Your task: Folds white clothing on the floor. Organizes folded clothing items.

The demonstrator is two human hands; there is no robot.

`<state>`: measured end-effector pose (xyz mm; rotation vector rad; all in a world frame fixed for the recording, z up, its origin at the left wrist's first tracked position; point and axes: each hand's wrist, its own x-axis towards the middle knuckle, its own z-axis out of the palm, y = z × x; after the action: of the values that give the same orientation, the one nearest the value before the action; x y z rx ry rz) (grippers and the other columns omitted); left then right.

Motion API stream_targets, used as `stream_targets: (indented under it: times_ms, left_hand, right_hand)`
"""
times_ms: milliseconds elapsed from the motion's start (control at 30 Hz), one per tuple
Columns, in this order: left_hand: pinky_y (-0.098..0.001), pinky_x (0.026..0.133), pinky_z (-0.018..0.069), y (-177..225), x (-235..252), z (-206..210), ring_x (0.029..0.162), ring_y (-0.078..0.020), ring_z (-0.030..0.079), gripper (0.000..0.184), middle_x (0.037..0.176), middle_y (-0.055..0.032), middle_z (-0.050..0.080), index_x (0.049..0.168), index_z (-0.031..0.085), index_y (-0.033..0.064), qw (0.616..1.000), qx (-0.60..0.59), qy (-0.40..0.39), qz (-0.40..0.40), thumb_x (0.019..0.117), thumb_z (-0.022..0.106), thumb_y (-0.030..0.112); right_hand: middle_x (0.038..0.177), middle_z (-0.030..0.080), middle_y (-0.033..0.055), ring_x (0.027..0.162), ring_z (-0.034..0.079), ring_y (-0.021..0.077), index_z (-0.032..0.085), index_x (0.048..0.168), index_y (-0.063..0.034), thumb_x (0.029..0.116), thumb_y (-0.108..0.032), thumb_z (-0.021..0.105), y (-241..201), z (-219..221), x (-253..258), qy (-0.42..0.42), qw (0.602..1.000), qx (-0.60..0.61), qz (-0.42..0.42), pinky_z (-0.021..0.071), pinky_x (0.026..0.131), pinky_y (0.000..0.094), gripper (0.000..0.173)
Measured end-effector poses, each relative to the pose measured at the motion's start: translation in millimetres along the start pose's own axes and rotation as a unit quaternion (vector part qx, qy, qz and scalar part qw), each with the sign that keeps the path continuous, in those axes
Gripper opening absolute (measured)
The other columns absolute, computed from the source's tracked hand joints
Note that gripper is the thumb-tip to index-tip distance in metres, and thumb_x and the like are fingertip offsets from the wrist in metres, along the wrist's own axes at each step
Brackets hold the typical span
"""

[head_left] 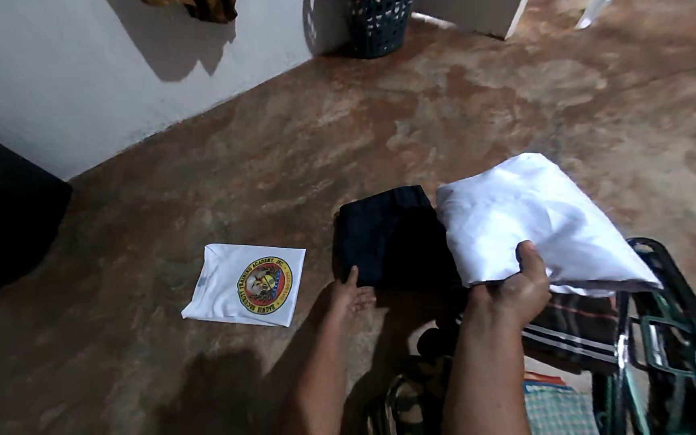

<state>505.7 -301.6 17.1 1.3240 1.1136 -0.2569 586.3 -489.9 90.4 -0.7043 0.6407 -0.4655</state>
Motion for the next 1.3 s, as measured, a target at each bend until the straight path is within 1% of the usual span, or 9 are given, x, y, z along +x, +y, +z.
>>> stream_targets:
  times_ms: [200, 333, 500, 667, 767, 867, 1067, 1200, 1300]
  left_hand:
    - [-0.037, 0.073, 0.063, 8, 29, -9, 0.084, -0.0249, 0.073, 0.049, 0.122, -0.0223, 0.064, 0.141, 0.049, 0.0019, 0.991, 0.079, 0.074, 0.077, 0.099, 0.068, 0.017]
    - [-0.0586, 0.104, 0.0481, 50, 30, -61, 0.121, -0.0406, 0.062, 0.04, 0.128, -0.0266, 0.064, 0.13, 0.062, -0.0007, 0.888, 0.415, 0.124, 0.156, 0.0946, 0.07, 0.017]
    - [-0.0599, 0.108, 0.0461, 78, 31, -90, 0.134, -0.048, 0.05, 0.062, 0.153, -0.0315, 0.04, 0.155, 0.037, 0.002, 0.841, 0.377, 0.284, 0.266, 0.0973, 0.06, 0.005]
    - [-0.0572, 0.117, 0.0369, 63, 22, -36, 0.146, -0.0411, 0.038, 0.063, 0.161, -0.0251, 0.033, 0.151, 0.042, -0.0008, 0.824, 0.398, 0.152, 0.374, 0.1017, 0.061, 0.033]
    - [-0.0687, 0.122, 0.0137, 34, 14, 11, 0.157, -0.0396, 0.014, 0.094, 0.171, -0.0169, 0.015, 0.162, 0.03, 0.0138, 0.811, 0.493, 0.06, 0.308, 0.0907, 0.065, 0.064]
    - [-0.069, 0.122, 0.0025, 5, 18, 35, 0.159, -0.0356, -0.003, 0.111, 0.173, -0.0103, -0.001, 0.167, 0.009, 0.0242, 0.801, 0.544, 0.056, 0.245, 0.0845, 0.078, 0.05]
    - [-0.0632, 0.124, -0.0021, -19, 39, 20, 0.16, -0.026, 0.002, 0.085, 0.173, 0.0009, 0.013, 0.166, 0.018, 0.0179, 0.812, 0.51, 0.074, 0.274, 0.0997, 0.058, 0.054]
    - [-0.0567, 0.127, -0.0035, -14, 34, 1, 0.159, -0.0291, 0.01, 0.078, 0.17, -0.0138, 0.022, 0.163, 0.025, 0.0073, 0.883, 0.372, 0.021, 0.286, 0.1036, 0.055, 0.048]
    - [-0.0476, 0.119, 0.0357, -1, 15, -5, 0.143, -0.0324, 0.045, 0.061, 0.151, -0.0261, 0.047, 0.15, 0.043, -0.0039, 0.959, 0.161, 0.071, 0.223, 0.1078, 0.05, 0.04]
  right_hand:
    - [0.106, 0.067, 0.0134, 0.096, 0.069, 0.0195, 0.052, 0.128, 0.0023, 0.101, -0.008, 0.06, -1, 0, 2, -0.003, 1.0, 0.006, 0.001, 0.0602, 0.086, 0.0386, 0.03]
    - [0.103, 0.067, 0.0127, 0.093, 0.069, 0.0194, 0.053, 0.124, 0.0017, 0.1016, -0.009, 0.058, -1, 2, 1, -0.005, 1.0, 0.002, 0.014, 0.0606, 0.084, 0.0389, 0.026]
    - [0.101, 0.067, 0.0132, 0.091, 0.07, 0.0202, 0.054, 0.122, 0.0017, 0.1012, -0.009, 0.059, 3, 4, 0, -0.008, 0.999, 0.004, 0.031, 0.0611, 0.082, 0.0399, 0.024]
    - [0.106, 0.067, 0.014, 0.095, 0.069, 0.0207, 0.05, 0.129, 0.0012, 0.1009, -0.008, 0.059, 8, 3, 2, -0.014, 0.999, 0.008, 0.037, 0.061, 0.084, 0.0405, 0.031]
    - [0.104, 0.067, 0.0132, 0.094, 0.069, 0.0198, 0.053, 0.125, 0.0012, 0.101, -0.009, 0.059, 7, 2, 2, -0.011, 0.999, 0.0, 0.034, 0.0609, 0.083, 0.0395, 0.027]
    - [0.103, 0.067, 0.0136, 0.093, 0.069, 0.0203, 0.053, 0.123, 0.0016, 0.1012, -0.008, 0.058, 7, 1, 4, -0.006, 1.0, 0.0, 0.029, 0.0604, 0.083, 0.0396, 0.025]
    - [0.104, 0.067, 0.0145, 0.093, 0.069, 0.0215, 0.053, 0.125, 0.0017, 0.1001, -0.009, 0.06, 10, 1, 7, -0.003, 0.999, -0.008, 0.046, 0.0607, 0.082, 0.0408, 0.028]
    - [0.105, 0.066, 0.0145, 0.094, 0.069, 0.0208, 0.051, 0.126, 0.0013, 0.0992, -0.007, 0.061, 16, 3, 3, -0.016, 0.998, -0.015, 0.063, 0.0606, 0.082, 0.0406, 0.03]
    - [0.108, 0.066, 0.0157, 0.096, 0.069, 0.0222, 0.05, 0.131, 0.001, 0.0978, -0.005, 0.062, 21, 3, 3, -0.024, 0.997, -0.02, 0.068, 0.0607, 0.083, 0.0422, 0.036]
